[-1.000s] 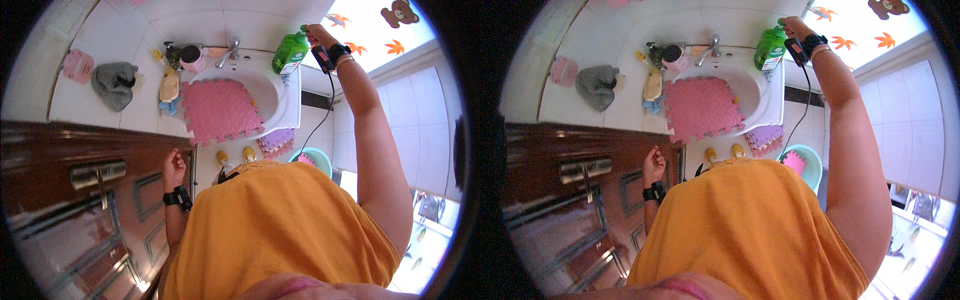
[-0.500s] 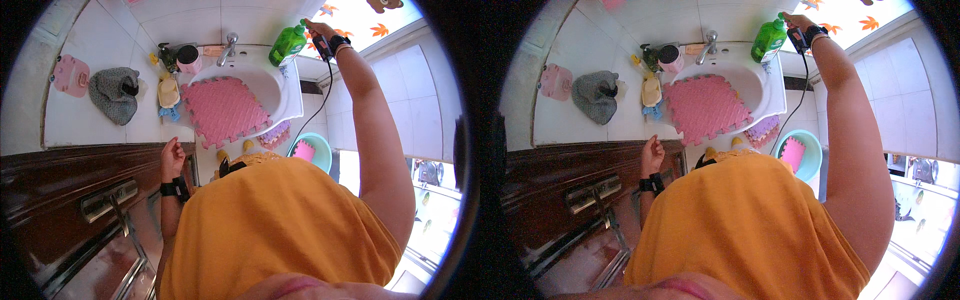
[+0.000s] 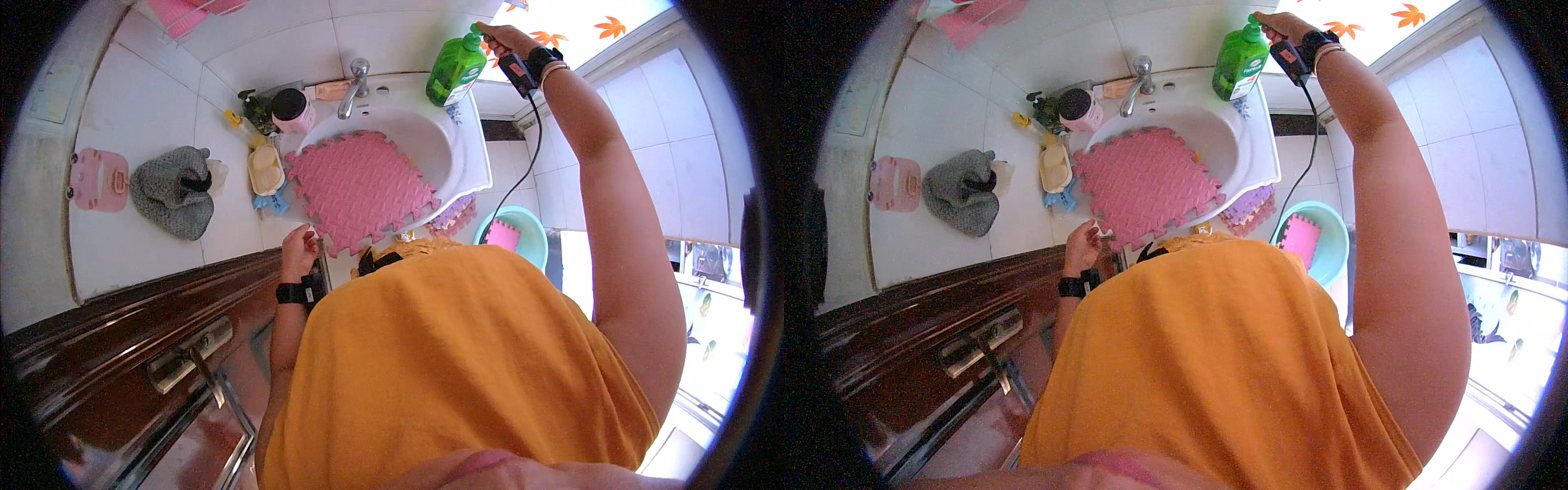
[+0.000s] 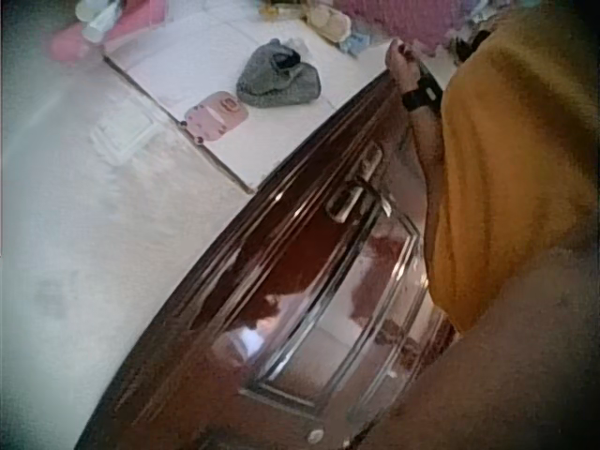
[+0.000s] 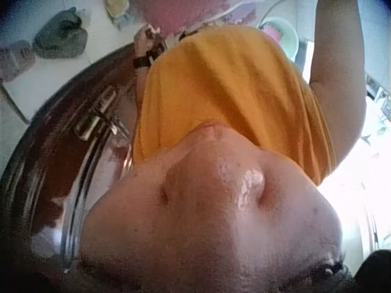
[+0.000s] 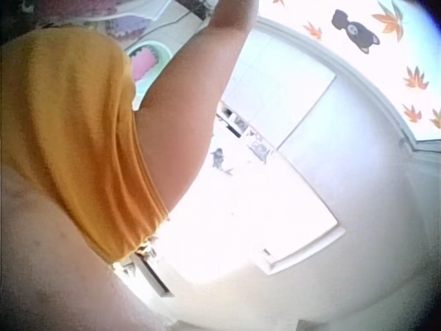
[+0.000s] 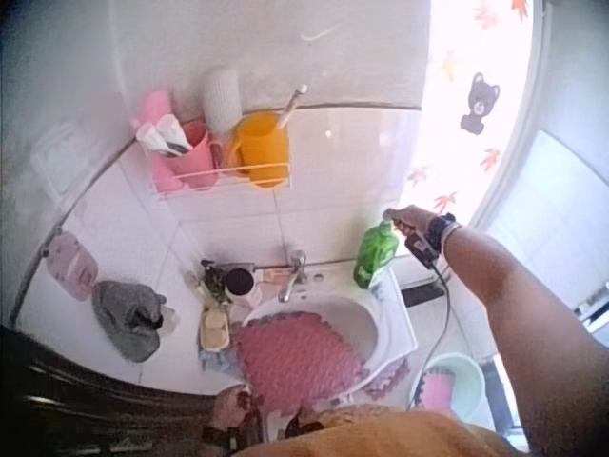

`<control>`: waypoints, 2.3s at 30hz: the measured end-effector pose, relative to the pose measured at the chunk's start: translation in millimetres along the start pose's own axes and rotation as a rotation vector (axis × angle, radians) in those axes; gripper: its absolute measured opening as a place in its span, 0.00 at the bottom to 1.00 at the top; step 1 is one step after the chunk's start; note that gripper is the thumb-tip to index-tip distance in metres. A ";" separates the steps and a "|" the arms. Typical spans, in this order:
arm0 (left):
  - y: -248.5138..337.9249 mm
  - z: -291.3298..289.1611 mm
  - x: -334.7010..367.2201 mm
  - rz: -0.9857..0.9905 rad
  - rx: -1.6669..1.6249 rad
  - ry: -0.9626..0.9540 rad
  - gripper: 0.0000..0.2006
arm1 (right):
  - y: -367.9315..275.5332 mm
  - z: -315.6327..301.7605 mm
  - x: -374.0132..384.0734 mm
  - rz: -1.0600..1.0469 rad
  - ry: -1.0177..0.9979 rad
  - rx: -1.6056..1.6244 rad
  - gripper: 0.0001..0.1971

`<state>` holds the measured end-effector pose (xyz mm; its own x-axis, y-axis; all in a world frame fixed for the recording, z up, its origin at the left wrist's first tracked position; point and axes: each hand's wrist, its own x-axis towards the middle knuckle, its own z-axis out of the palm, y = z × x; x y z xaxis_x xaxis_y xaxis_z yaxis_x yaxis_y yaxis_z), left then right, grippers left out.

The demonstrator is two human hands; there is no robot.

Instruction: The person places foam floor mats into a basin and sink, fetches a bottle of detergent, and scrubs a foam mat in the sink using a brush.

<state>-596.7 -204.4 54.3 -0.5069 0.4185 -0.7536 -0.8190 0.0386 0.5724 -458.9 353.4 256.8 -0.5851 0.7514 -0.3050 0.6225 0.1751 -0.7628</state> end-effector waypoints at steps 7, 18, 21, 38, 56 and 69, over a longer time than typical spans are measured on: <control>5.3 7.6 37.2 0.039 0.109 -0.103 0.10 | -9.6 13.3 -34.4 0.038 0.062 0.240 0.23; -13.1 68.0 151.7 0.135 0.410 -0.127 0.15 | 120.5 399.2 8.7 -0.472 -0.239 -0.483 0.29; -16.5 74.1 168.9 0.145 0.399 -0.103 0.12 | 141.0 422.6 -18.2 -1.083 -0.505 -0.567 0.32; -39.7 58.0 204.1 0.288 0.425 -0.059 0.12 | 193.7 354.7 41.3 -0.718 -0.702 -0.645 0.30; -53.5 31.1 214.5 0.380 0.917 0.092 0.10 | 140.7 414.8 101.4 -0.370 -0.294 -0.844 0.27; -57.0 33.9 209.9 0.436 0.591 -0.050 0.09 | 219.3 352.3 40.6 -0.763 -0.753 -0.619 0.29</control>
<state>-647.2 -87.9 -125.6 -0.7290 0.5477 -0.4106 -0.2575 0.3363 0.9059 -529.3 198.1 -123.7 -0.9314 -0.1920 -0.3093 0.0121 0.8327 -0.5536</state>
